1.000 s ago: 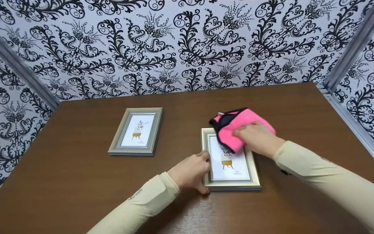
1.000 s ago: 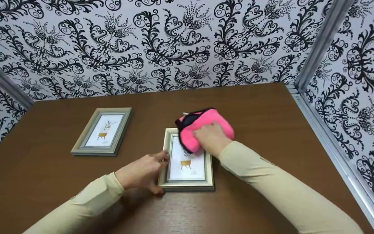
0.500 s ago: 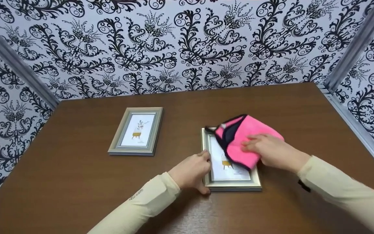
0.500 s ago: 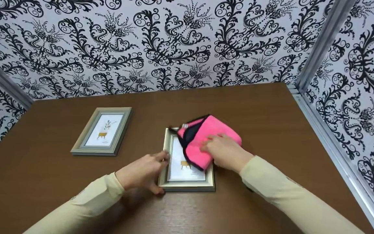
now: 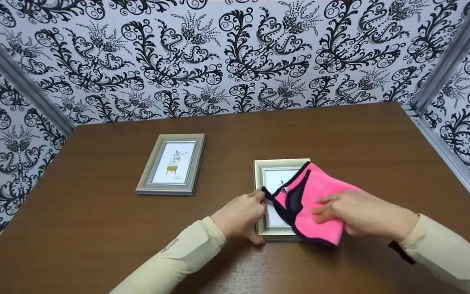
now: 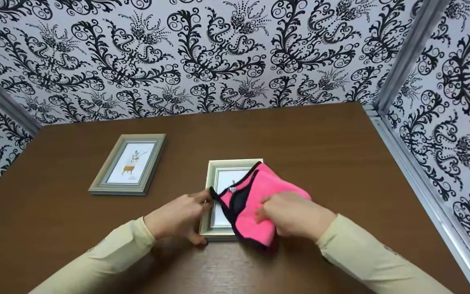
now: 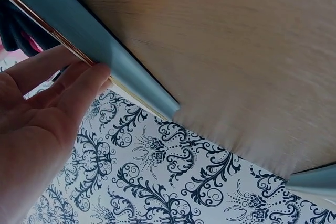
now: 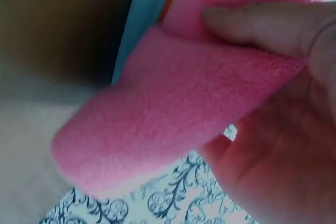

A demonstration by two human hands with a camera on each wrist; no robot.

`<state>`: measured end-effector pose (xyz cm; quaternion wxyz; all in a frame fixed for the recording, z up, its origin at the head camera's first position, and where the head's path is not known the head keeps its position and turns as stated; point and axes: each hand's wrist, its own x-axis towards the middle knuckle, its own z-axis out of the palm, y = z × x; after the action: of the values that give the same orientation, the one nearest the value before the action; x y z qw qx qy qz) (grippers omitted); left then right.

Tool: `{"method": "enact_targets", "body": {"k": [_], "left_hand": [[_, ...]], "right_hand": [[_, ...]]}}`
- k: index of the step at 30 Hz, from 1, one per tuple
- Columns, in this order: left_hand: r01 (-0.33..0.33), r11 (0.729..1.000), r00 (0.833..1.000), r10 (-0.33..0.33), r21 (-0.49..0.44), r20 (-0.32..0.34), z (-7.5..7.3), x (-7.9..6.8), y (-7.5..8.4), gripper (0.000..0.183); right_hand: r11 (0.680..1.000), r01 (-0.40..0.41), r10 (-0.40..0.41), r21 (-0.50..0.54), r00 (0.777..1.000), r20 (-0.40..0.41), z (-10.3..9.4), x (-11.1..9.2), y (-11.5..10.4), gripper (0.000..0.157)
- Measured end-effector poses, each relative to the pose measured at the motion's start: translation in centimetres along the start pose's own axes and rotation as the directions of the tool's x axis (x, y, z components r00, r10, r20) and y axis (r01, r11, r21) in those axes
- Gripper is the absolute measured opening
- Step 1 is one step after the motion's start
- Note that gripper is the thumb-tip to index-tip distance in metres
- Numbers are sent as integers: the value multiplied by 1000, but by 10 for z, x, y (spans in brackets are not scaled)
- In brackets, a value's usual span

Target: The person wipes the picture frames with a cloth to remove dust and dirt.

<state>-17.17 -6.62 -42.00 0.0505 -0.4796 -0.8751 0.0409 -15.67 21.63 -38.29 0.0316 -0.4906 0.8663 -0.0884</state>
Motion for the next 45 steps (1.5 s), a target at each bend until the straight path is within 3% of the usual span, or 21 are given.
{"method": "enact_targets", "body": {"k": [7, 12, 14, 18, 23, 30, 36, 40, 43, 45], "left_hand": [[0, 998, 1000, -1, -62, -13, 1, -2, -3, 51], [10, 997, 1000, -9, -76, 9, 1, -1, -2, 55], [20, 997, 1000, -19, -75, 20, 0, -1, -1, 57], [30, 998, 999, -29, -55, 32, -1, 0, -1, 58], [27, 998, 999, -26, -48, 20, -1, 0, -1, 55], [25, 999, 1000, -25, -41, -8, 0, 0, 0, 54], [34, 999, 999, -34, -36, -1, -1, 1, 2, 52], [44, 998, 999, -44, -46, 0, -1, 1, 2, 52], [64, 996, 998, -63, -68, 16, -2, 1, 1, 55], [75, 994, 997, -73, -83, 33, -2, 2, 1, 56]], "right_hand": [[991, -118, 112, -62, 990, -84, 8, 20, 36, 52], [948, -252, 232, -192, 965, -124, 19, 40, 56, 50], [937, -271, 248, -222, 960, -127, 21, 43, 57, 50], [947, -239, 223, -213, 970, -96, 19, 40, 48, 51], [983, -151, 149, -106, 988, -27, 11, 27, 28, 51], [1000, -26, 26, -17, 1000, -13, 10, 3, -4, 56], [998, -64, 64, 9, 996, -56, 20, -13, -26, 52], [988, -152, 153, 20, 973, -175, 30, -17, -39, 48], [973, -228, 226, 30, 926, -302, 34, -19, -45, 41], [958, -281, 283, 59, 890, -357, 36, -19, -46, 27]]}}
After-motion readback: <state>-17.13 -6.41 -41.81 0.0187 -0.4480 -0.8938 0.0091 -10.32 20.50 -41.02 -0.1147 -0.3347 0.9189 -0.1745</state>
